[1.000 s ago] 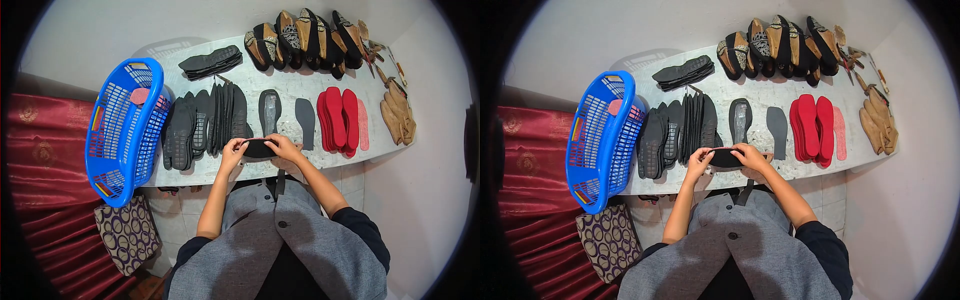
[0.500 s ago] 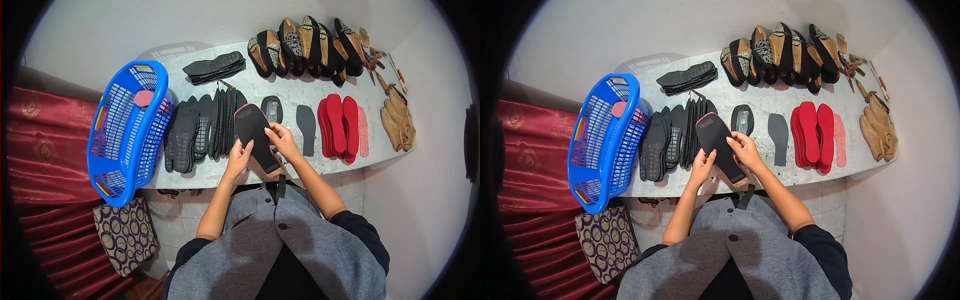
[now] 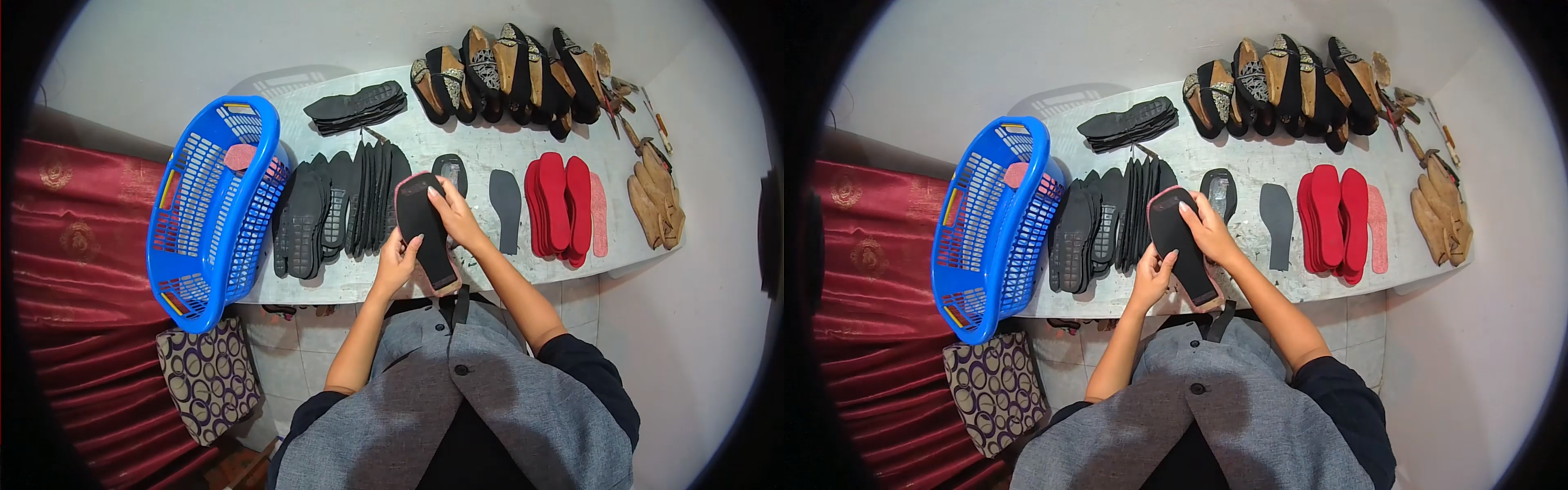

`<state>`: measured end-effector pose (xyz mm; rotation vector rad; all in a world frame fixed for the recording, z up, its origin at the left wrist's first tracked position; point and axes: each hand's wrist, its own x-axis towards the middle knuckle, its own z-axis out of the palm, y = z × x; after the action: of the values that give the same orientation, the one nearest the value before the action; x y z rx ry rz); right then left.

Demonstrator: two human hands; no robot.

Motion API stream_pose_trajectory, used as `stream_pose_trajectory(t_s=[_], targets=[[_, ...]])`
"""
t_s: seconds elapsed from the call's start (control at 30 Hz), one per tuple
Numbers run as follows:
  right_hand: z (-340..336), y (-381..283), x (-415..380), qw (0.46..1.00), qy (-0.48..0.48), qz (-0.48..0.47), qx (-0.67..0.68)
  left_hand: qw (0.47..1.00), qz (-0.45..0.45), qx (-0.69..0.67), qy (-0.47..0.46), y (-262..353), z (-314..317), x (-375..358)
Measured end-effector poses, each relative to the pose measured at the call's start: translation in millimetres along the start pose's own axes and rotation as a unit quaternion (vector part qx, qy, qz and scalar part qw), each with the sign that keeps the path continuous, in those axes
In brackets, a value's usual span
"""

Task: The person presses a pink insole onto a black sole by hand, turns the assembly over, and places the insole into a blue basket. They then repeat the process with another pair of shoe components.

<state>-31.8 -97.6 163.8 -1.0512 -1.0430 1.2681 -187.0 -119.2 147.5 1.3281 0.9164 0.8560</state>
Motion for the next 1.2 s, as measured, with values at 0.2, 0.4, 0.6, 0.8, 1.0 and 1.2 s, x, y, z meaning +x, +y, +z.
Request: stream_pose_trajectory(t_s=[0.2,0.4,0.6,0.8,1.0,1.2], targets=[[14.2,24.0,-33.6,0.991,-0.018,-0.028,-0.129,0.996,0.007,-0.04,0.078,-0.5,-3.0,1.5],[5.9,25.2,-60.6,0.969,-0.11,0.036,-0.22,0.992,0.013,-0.069,0.109,-3.2,-9.6,2.2],[-6.6,14.9,-40.9,0.987,-0.124,0.087,-0.053,0.997,-0.041,-0.065,0.005,5.1,-24.8,-4.6],[0.1,-4.6,-23.4,0.99,-0.105,0.081,0.047,0.996,0.03,-0.089,-0.008,13.7,-22.8,2.4],[16.4,-4.6,-9.9,0.994,-0.08,0.069,0.015,0.995,0.082,0.06,0.011,33.2,-50.5,14.1],[38.2,-11.8,20.8,0.997,0.002,0.039,0.065,0.984,0.103,0.146,0.03,37.2,-45.7,-5.6]])
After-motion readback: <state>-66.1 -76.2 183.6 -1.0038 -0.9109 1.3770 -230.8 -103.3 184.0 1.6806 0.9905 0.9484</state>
